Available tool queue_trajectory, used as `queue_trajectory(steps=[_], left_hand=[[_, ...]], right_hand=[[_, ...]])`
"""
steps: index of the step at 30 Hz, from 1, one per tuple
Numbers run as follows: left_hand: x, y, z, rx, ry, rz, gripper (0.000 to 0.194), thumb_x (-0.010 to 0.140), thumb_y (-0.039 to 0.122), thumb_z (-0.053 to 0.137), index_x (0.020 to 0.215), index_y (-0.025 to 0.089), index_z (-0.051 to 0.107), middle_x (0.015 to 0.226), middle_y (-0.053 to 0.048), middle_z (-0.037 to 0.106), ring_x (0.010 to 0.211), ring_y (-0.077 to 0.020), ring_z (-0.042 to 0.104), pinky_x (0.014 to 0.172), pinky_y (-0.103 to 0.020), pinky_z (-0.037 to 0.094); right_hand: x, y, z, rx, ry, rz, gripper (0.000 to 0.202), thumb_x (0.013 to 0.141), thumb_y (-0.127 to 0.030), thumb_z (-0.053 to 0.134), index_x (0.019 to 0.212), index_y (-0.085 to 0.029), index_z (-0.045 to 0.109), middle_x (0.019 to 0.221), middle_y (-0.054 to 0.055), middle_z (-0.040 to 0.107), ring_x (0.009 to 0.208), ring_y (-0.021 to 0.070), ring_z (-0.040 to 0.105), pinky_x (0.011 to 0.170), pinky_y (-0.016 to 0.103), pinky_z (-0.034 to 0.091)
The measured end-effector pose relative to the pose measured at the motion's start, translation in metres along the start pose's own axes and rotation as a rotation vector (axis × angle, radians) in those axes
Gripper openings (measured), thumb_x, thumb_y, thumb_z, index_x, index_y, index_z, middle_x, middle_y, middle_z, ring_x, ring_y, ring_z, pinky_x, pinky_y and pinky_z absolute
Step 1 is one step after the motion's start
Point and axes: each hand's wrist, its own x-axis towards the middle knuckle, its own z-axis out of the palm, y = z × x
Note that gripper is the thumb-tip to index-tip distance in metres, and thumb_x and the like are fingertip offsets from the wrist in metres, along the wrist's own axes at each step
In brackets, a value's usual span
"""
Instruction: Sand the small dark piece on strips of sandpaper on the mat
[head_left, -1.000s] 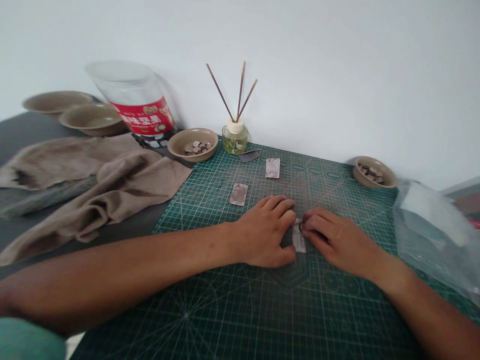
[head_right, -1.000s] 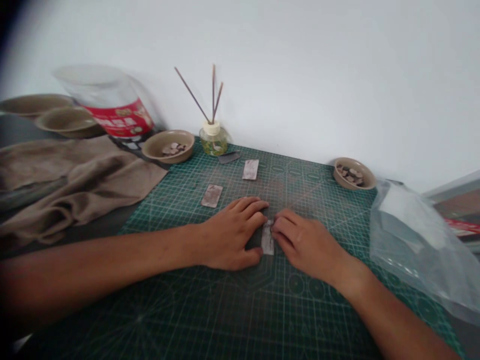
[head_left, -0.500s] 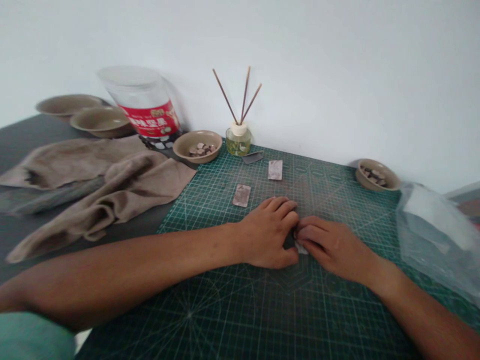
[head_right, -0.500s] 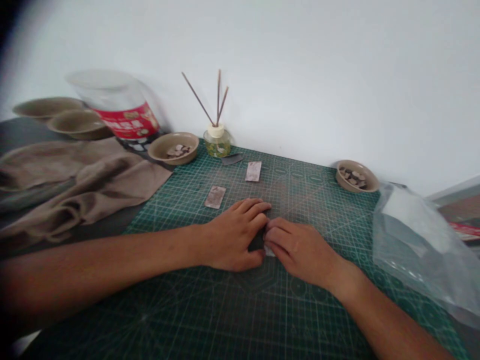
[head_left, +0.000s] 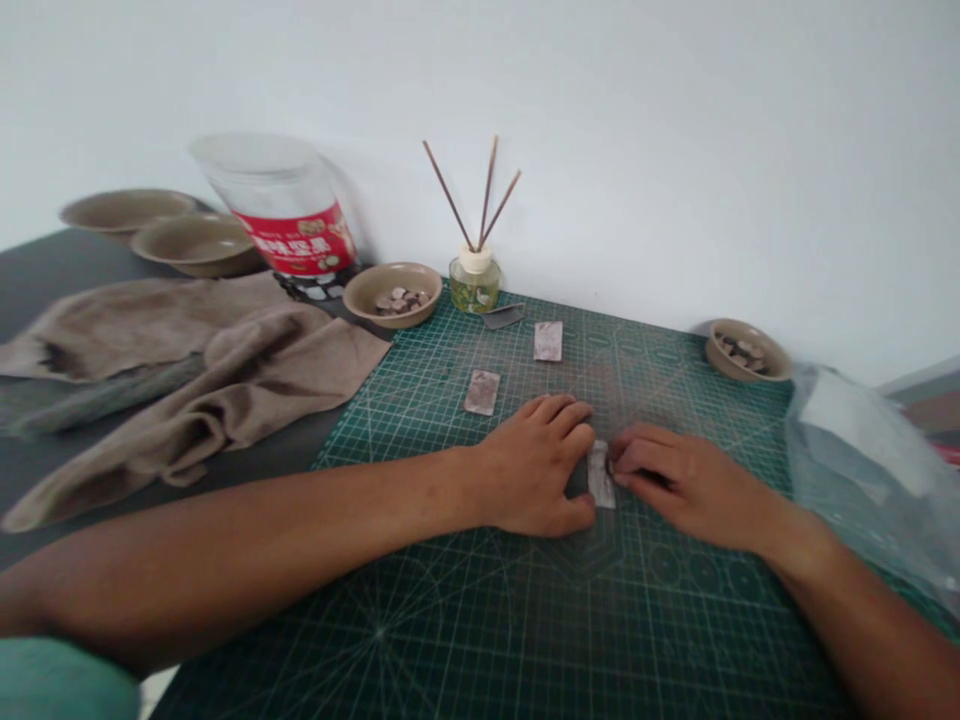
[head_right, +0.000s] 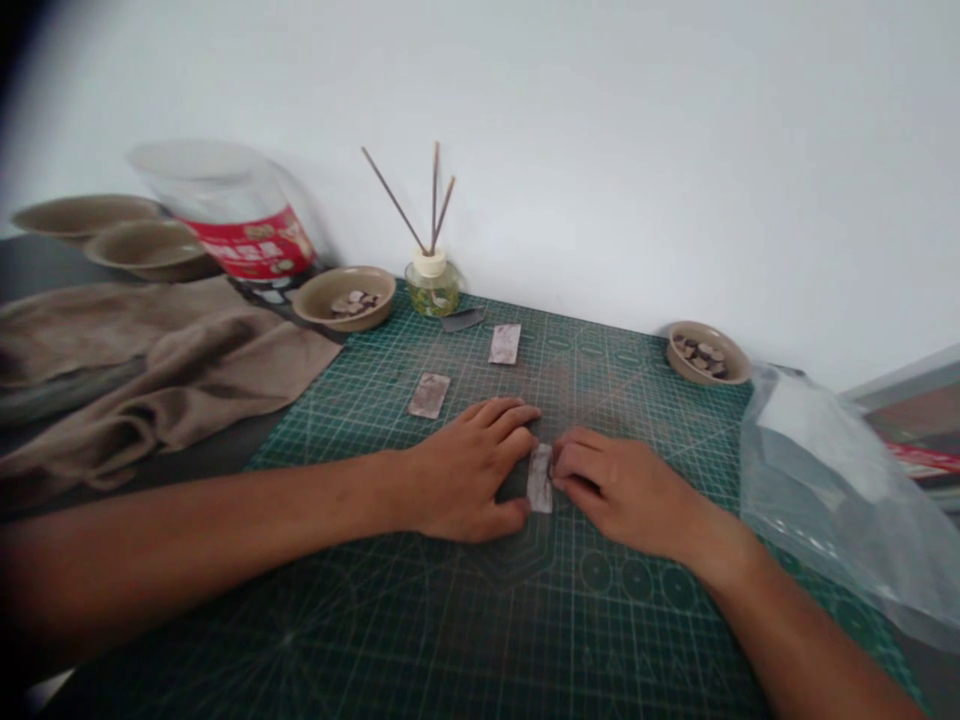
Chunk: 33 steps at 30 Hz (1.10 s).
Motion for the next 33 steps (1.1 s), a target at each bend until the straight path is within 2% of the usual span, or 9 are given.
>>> queue_trajectory(steps=[2, 7, 11, 16, 21, 25, 30, 33], left_hand=[[0.0, 0.0001, -0.0005, 0.001, -0.003, 0.011, 0.053, 0.083, 0.052, 0.059, 0.118, 0.012, 0.057, 0.149, -0.017, 0.047, 0.142, -0.035, 0.038, 0.119, -0.047, 0.03], [0.0005, 0.0004, -0.0014, 0.009, -0.004, -0.001, 0.053, 0.083, 0.049, 0.06, 0.12, 0.012, 0.056, 0.149, -0.018, 0.047, 0.141, -0.035, 0.039, 0.119, -0.047, 0.03], [0.0011, 0.0001, -0.0013, 0.002, -0.004, 0.013, 0.052, 0.084, 0.051, 0.057, 0.118, 0.011, 0.057, 0.148, -0.018, 0.047, 0.14, -0.0349, 0.04, 0.118, -0.047, 0.031], [0.0012, -0.0007, 0.0, 0.009, -0.002, 0.006, 0.053, 0.083, 0.05, 0.058, 0.12, 0.012, 0.056, 0.147, -0.018, 0.048, 0.14, -0.0355, 0.039, 0.119, -0.048, 0.031], [0.0009, -0.0003, 0.0005, 0.014, 0.0, 0.017, 0.054, 0.083, 0.052, 0.058, 0.119, 0.012, 0.057, 0.148, -0.018, 0.047, 0.14, -0.0358, 0.039, 0.119, -0.047, 0.031], [0.0012, 0.0001, -0.0002, 0.019, 0.007, 0.015, 0.053, 0.083, 0.05, 0.059, 0.119, 0.012, 0.056, 0.147, -0.017, 0.049, 0.14, -0.0349, 0.04, 0.119, -0.046, 0.03], [0.0009, -0.0001, 0.0001, 0.018, 0.008, 0.012, 0.053, 0.083, 0.052, 0.058, 0.118, 0.012, 0.056, 0.147, -0.017, 0.048, 0.14, -0.0355, 0.04, 0.118, -0.047, 0.031], [0.0011, -0.0004, 0.0006, 0.027, 0.011, 0.026, 0.052, 0.084, 0.051, 0.058, 0.119, 0.012, 0.056, 0.146, -0.017, 0.049, 0.139, -0.0351, 0.04, 0.118, -0.046, 0.032]], right_hand=[[0.0011, -0.0015, 0.0013, 0.047, -0.025, -0.026, 0.011, 0.099, -0.019, 0.053, 0.094, -0.023, 0.062, 0.101, 0.004, 0.067, 0.088, 0.0181, 0.065, 0.078, 0.033, 0.053], [0.0039, -0.0022, 0.0043, -0.012, 0.103, 0.071, 0.01, 0.099, -0.018, 0.052, 0.097, -0.021, 0.062, 0.103, 0.006, 0.066, 0.092, 0.0213, 0.064, 0.082, 0.038, 0.053], [0.0018, -0.0037, 0.0052, 0.068, 0.003, -0.004, 0.011, 0.098, -0.018, 0.054, 0.094, -0.022, 0.063, 0.102, 0.004, 0.066, 0.09, 0.0184, 0.064, 0.08, 0.033, 0.053], [0.0027, -0.0012, 0.005, -0.009, 0.094, 0.041, 0.013, 0.1, -0.019, 0.05, 0.098, -0.02, 0.063, 0.105, 0.008, 0.066, 0.094, 0.0216, 0.064, 0.084, 0.038, 0.052], [0.0025, 0.0011, 0.0028, 0.082, -0.012, -0.04, 0.013, 0.098, -0.018, 0.054, 0.095, -0.023, 0.066, 0.1, 0.004, 0.067, 0.088, 0.0181, 0.065, 0.079, 0.032, 0.052], [0.0048, 0.003, 0.0025, 0.012, 0.092, 0.012, 0.013, 0.098, -0.018, 0.052, 0.096, -0.022, 0.065, 0.103, 0.006, 0.067, 0.093, 0.0209, 0.065, 0.083, 0.036, 0.052], [0.0025, -0.0007, 0.0038, 0.089, 0.013, 0.018, 0.012, 0.098, -0.017, 0.054, 0.093, -0.023, 0.063, 0.102, 0.003, 0.066, 0.09, 0.0184, 0.064, 0.079, 0.033, 0.052], [0.0032, -0.004, 0.0077, 0.079, 0.1, 0.058, 0.011, 0.099, -0.018, 0.053, 0.095, -0.022, 0.062, 0.103, 0.005, 0.066, 0.093, 0.0199, 0.063, 0.083, 0.036, 0.051]])
